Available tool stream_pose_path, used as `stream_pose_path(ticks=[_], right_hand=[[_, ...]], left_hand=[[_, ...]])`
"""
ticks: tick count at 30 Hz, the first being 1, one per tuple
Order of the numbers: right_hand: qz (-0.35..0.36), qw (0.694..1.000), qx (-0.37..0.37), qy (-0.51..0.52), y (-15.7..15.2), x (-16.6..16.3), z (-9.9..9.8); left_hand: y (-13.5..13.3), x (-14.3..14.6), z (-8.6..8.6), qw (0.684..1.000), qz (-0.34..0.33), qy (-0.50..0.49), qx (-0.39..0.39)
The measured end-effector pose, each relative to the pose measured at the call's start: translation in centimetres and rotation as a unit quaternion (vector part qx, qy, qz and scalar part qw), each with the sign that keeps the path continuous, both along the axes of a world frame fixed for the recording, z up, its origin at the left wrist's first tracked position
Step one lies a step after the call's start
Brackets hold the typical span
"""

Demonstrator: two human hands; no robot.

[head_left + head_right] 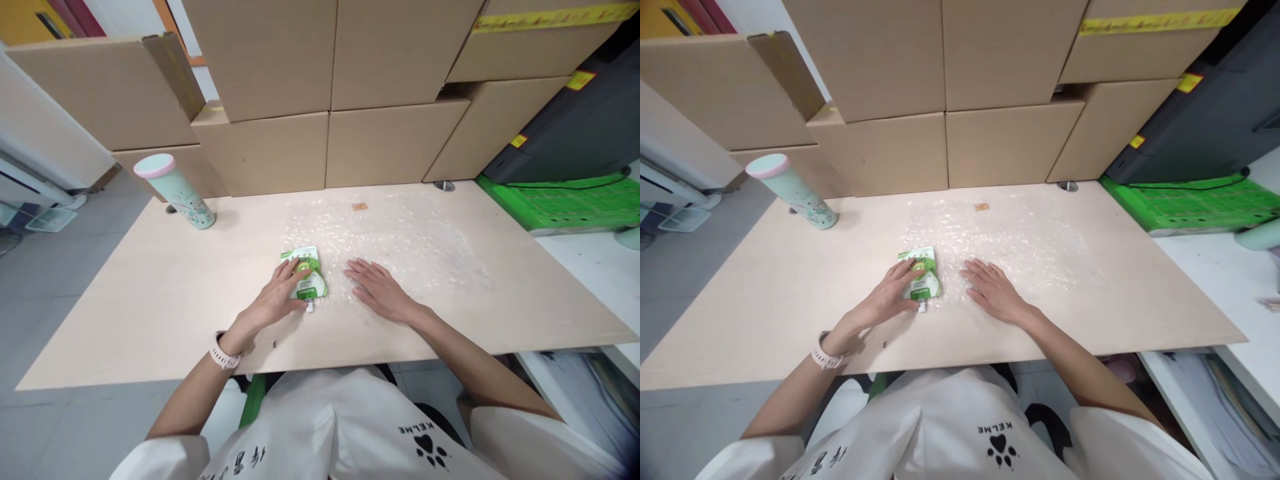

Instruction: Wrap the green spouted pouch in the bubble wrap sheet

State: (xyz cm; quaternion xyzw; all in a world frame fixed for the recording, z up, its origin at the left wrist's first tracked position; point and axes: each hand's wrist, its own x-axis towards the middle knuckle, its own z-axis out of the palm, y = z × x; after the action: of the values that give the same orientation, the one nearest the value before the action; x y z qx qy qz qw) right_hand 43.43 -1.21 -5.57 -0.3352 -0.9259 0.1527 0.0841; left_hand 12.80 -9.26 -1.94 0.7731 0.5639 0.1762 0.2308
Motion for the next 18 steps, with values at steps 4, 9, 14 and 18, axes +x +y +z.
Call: stream_pose_path(ticks=[4,9,14,18], right_hand=[[0.003,1.000,-0.003,0.002,0.1,0.1,-0.2],[-0.003,1.000,-0.013,0.011,-0.2,0.2,0.5],[-0.011,0.996,-0.031,0.079,-1.3,-2.9,3.6],[0.042,0.984,-0.117,0.127,-2.0,-6.7,4.6]], left_hand=[[0.6,-0.2,0.4,0.998,-0.053,-0.020,-0.003],[0.1,-0.4,1.5,0.991,0.032,-0.127,-0.022],[-0.7,-0.2,2.6,0.839,0.359,-0.395,-0.107],[-0.8,0.2,2.6,0.727,0.392,-0.526,-0.202]])
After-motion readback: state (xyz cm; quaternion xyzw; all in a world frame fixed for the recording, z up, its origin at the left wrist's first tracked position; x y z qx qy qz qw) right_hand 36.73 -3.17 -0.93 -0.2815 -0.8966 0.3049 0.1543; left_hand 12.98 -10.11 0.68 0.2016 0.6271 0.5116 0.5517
